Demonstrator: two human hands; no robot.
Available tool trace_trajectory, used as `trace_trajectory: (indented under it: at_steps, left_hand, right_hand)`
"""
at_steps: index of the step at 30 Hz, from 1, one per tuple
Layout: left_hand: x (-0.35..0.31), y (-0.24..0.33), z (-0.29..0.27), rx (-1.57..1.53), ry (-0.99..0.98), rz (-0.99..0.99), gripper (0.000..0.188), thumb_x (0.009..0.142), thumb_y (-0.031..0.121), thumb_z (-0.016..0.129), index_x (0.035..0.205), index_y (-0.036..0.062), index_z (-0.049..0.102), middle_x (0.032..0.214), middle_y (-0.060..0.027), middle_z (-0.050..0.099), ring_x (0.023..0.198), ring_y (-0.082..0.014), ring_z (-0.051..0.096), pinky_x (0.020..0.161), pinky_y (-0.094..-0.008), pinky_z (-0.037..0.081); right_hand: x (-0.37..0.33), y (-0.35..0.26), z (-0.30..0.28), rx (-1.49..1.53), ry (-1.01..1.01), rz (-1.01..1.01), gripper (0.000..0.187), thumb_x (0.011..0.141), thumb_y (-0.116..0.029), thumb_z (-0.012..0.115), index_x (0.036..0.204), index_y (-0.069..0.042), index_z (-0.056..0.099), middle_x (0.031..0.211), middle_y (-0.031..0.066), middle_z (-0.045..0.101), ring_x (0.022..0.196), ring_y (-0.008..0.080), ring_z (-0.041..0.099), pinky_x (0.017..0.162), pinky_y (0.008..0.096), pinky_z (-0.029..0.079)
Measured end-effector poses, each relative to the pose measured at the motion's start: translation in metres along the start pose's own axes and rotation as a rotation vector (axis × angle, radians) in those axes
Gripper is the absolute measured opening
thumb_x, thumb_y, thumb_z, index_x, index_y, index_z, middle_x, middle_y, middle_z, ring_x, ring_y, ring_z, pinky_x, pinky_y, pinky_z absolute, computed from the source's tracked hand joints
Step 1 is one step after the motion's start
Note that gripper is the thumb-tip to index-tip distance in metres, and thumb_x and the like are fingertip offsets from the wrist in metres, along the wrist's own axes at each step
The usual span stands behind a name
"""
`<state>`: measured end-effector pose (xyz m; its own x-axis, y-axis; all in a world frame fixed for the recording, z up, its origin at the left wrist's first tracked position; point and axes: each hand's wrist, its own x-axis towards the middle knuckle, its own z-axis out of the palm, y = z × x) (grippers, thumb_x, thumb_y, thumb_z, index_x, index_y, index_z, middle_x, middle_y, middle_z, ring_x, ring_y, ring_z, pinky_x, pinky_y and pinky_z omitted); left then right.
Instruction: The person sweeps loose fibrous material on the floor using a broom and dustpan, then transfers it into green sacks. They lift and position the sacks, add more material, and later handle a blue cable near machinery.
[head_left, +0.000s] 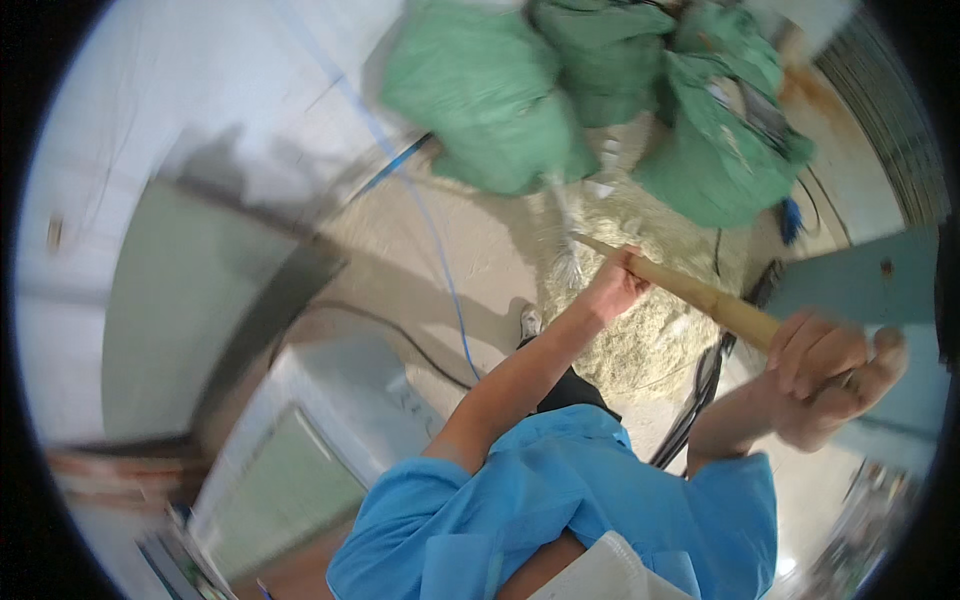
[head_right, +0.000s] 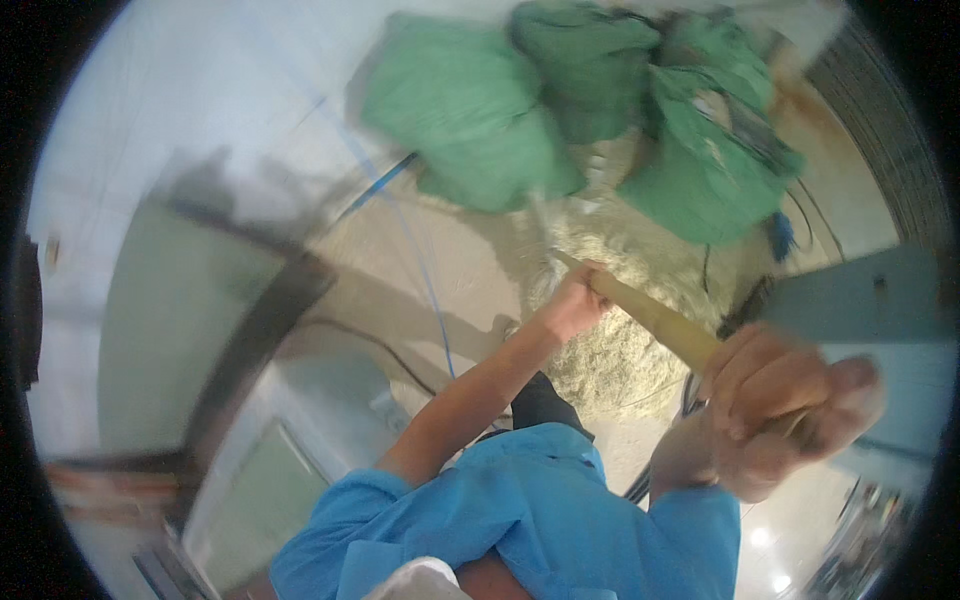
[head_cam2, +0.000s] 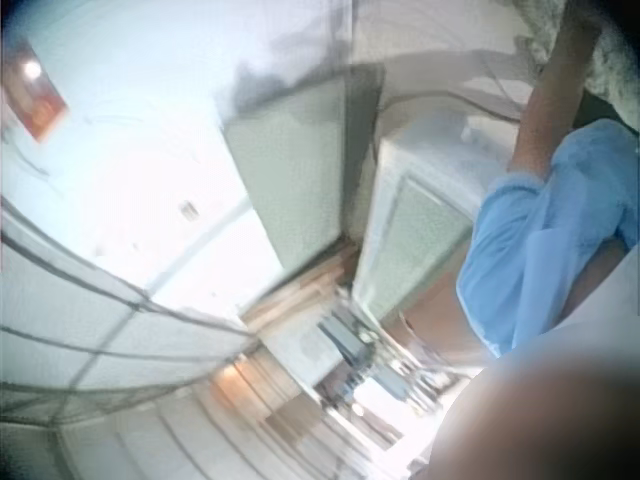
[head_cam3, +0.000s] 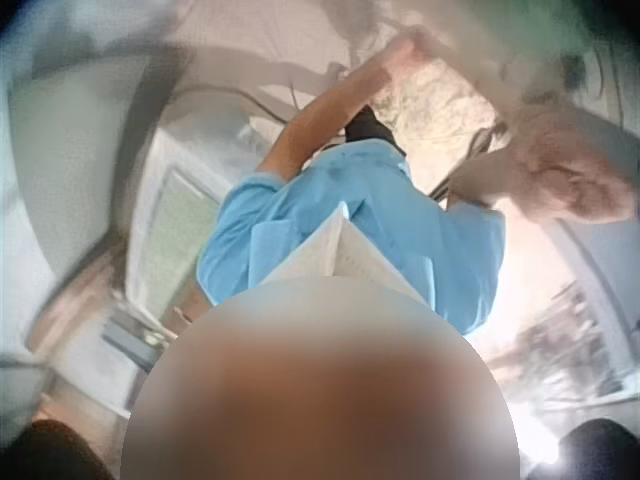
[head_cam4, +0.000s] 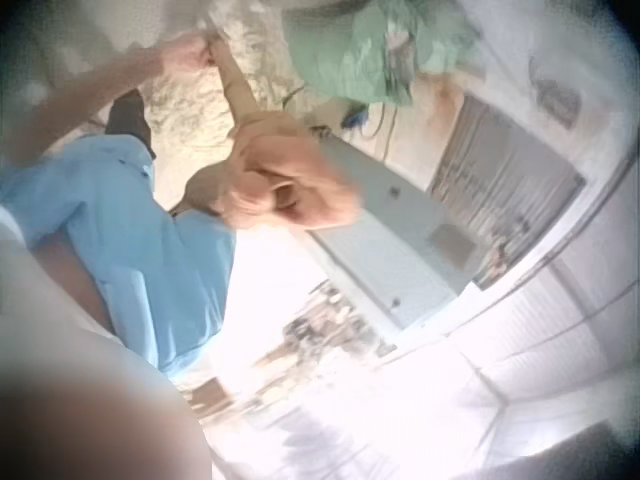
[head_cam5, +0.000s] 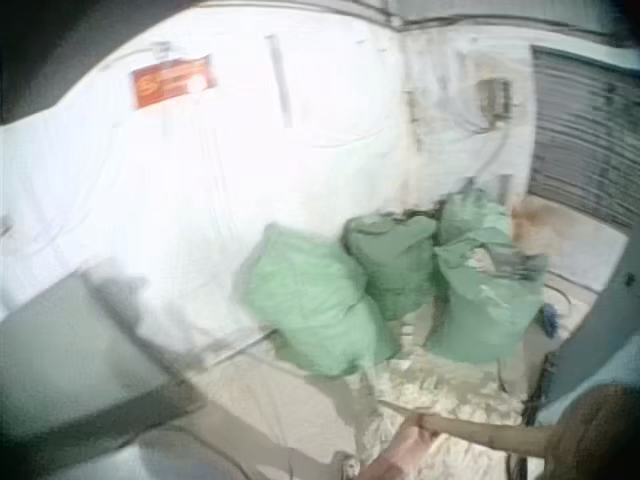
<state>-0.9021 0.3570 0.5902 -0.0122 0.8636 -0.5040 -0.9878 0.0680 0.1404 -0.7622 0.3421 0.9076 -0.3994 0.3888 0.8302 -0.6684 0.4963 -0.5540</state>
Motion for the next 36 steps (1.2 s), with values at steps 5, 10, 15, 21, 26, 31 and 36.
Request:
trace_trajectory:
  at_steps: [5, 10, 15, 21, 26, 31, 36]
  left_hand:
    - [0.018, 0.118, 0.029, -0.297, 0.176, 0.149, 0.019, 0.101, 0.019, 0.045, 0.092, 0.0037, 0.051, 0.080, -0.0073, 0.058, 0.067, -0.0186, 0.059, 0.059, -0.0313, 0.054]
    - [0.053, 0.353, -0.052, -0.689, -0.151, 0.311, 0.005, 0.091, 0.007, 0.056, 0.086, 0.0068, 0.056, 0.070, -0.0028, 0.056, 0.063, -0.0174, 0.061, 0.060, -0.0282, 0.054]
    - [0.065, 0.613, -0.145, -0.851, 0.122, 0.527, 0.021, 0.097, 0.012, 0.048, 0.089, 0.0054, 0.066, 0.081, -0.0070, 0.066, 0.071, -0.0195, 0.067, 0.065, -0.0339, 0.058]
    - [0.065, 0.764, -0.179, -0.987, 0.110, 0.678, 0.030, 0.100, 0.018, 0.043, 0.112, -0.0019, 0.062, 0.104, -0.0131, 0.069, 0.087, -0.0285, 0.070, 0.077, -0.0404, 0.061]
    - [0.083, 0.813, -0.155, -0.027, 0.398, 0.832, 0.043, 0.101, 0.023, 0.043, 0.138, 0.0017, 0.044, 0.140, -0.0160, 0.050, 0.122, -0.0311, 0.055, 0.101, -0.0439, 0.051]
    - [0.137, 0.854, -0.145, 0.521, 0.541, 0.669, 0.065, 0.095, 0.035, 0.057, 0.146, 0.0023, 0.035, 0.147, -0.0186, 0.042, 0.132, -0.0333, 0.045, 0.110, -0.0421, 0.041]
    - [0.210, 0.881, -0.114, 1.631, 1.008, 0.878, 0.093, 0.079, 0.042, 0.075, 0.147, -0.0052, 0.031, 0.148, -0.0221, 0.039, 0.132, -0.0370, 0.043, 0.111, -0.0420, 0.035]
  right_hand:
    - [0.078, 0.075, -0.016, -0.497, 0.235, -0.164, 0.058, 0.094, -0.028, 0.062, 0.138, 0.005, 0.041, 0.090, 0.0111, 0.060, 0.072, 0.0193, 0.060, 0.062, 0.0306, 0.049]
    - [0.056, 0.180, -0.004, -0.426, 0.426, 0.321, 0.036, 0.095, -0.012, 0.059, 0.126, 0.003, 0.054, 0.099, 0.0122, 0.063, 0.085, 0.0187, 0.063, 0.075, 0.0336, 0.051]
    - [-0.045, 0.335, 0.009, -0.670, 0.281, 1.012, 0.033, 0.093, -0.023, 0.064, 0.117, 0.000, 0.061, 0.091, 0.0138, 0.067, 0.076, 0.0196, 0.064, 0.072, 0.0357, 0.052]
    - [-0.168, 0.418, 0.019, -1.111, -0.329, 1.411, 0.035, 0.089, -0.036, 0.062, 0.103, -0.004, 0.063, 0.093, 0.0222, 0.069, 0.092, 0.0379, 0.066, 0.079, 0.0458, 0.053]
    - [-0.200, 0.424, 0.015, -0.815, -0.141, 1.768, 0.036, 0.086, -0.039, 0.064, 0.102, -0.007, 0.067, 0.101, 0.0204, 0.068, 0.099, 0.0391, 0.064, 0.084, 0.0475, 0.051]
    - [-0.211, 0.433, 0.000, -0.830, 0.234, 1.966, 0.034, 0.084, -0.039, 0.067, 0.098, -0.008, 0.070, 0.096, 0.0214, 0.070, 0.093, 0.0368, 0.068, 0.081, 0.0453, 0.052]
    - [-0.207, 0.455, -0.042, -0.941, 0.284, 1.901, 0.033, 0.085, -0.036, 0.067, 0.098, -0.007, 0.069, 0.095, 0.0217, 0.070, 0.092, 0.0366, 0.068, 0.079, 0.0445, 0.053]
